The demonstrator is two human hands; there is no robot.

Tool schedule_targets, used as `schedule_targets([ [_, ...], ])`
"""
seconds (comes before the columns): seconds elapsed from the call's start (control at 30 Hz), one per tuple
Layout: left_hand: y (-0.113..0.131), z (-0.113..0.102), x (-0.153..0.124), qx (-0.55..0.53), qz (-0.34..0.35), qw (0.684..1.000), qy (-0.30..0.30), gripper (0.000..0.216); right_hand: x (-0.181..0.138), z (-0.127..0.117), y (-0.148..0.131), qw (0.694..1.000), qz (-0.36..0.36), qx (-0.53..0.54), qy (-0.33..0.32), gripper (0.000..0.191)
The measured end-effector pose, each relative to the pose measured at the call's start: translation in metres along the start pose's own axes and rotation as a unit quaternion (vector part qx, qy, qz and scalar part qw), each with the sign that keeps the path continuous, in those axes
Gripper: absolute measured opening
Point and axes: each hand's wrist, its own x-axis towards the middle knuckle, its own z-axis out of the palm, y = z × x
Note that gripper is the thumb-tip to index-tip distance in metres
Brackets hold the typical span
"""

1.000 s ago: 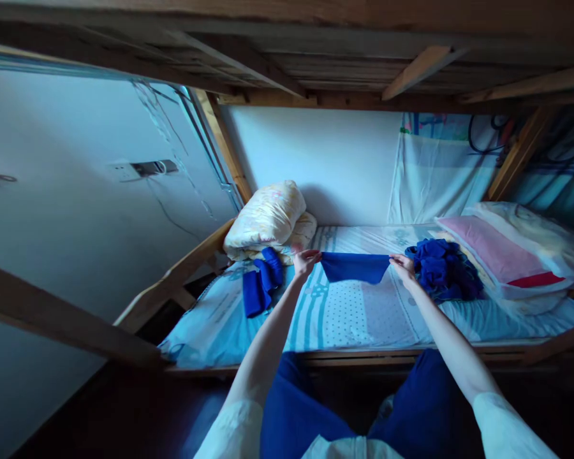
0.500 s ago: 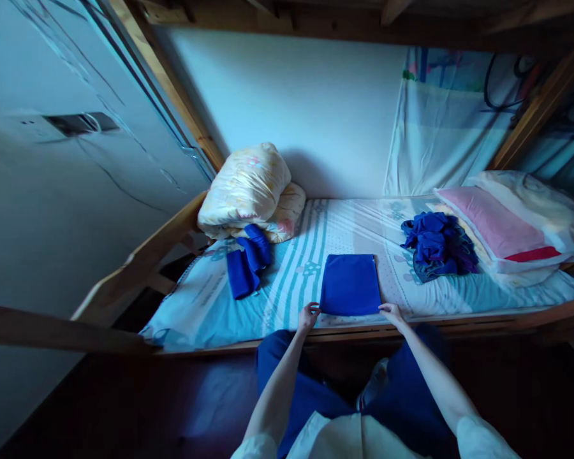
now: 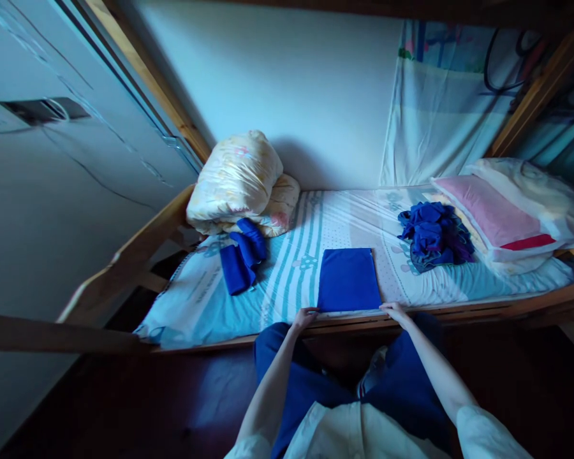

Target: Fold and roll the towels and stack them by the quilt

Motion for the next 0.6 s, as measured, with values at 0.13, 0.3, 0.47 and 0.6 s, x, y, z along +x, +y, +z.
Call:
schedule_targets([
  [0.13, -0.004, 0.006, 0.003, -0.042, 0.002, 0.999, -0.005, 0.064, -0.001, 0.004, -0.005, 0.994, 0.036, 0.098, -0.014, 0.030],
  [0.3, -0.010, 0.008, 0.006, -0.137, -0.011, 0.990, 0.009, 0.064, -0.001, 0.003, -0.007, 0.991, 0.057, 0.120, -0.012, 0.025],
  [0.47, -0.021, 0.001, -0.003, -0.135, -0.014, 0.991, 0.008, 0.053, -0.003, -0.007, 0.001, 0.997, 0.035, 0.074, -0.013, 0.023],
  [0.6, -0.022, 0.002, -0.007, -0.141, -0.010, 0.990, -0.001, 0.052, -0.005, -0.007, 0.007, 0.999, 0.017, 0.046, -0.020, 0.029],
])
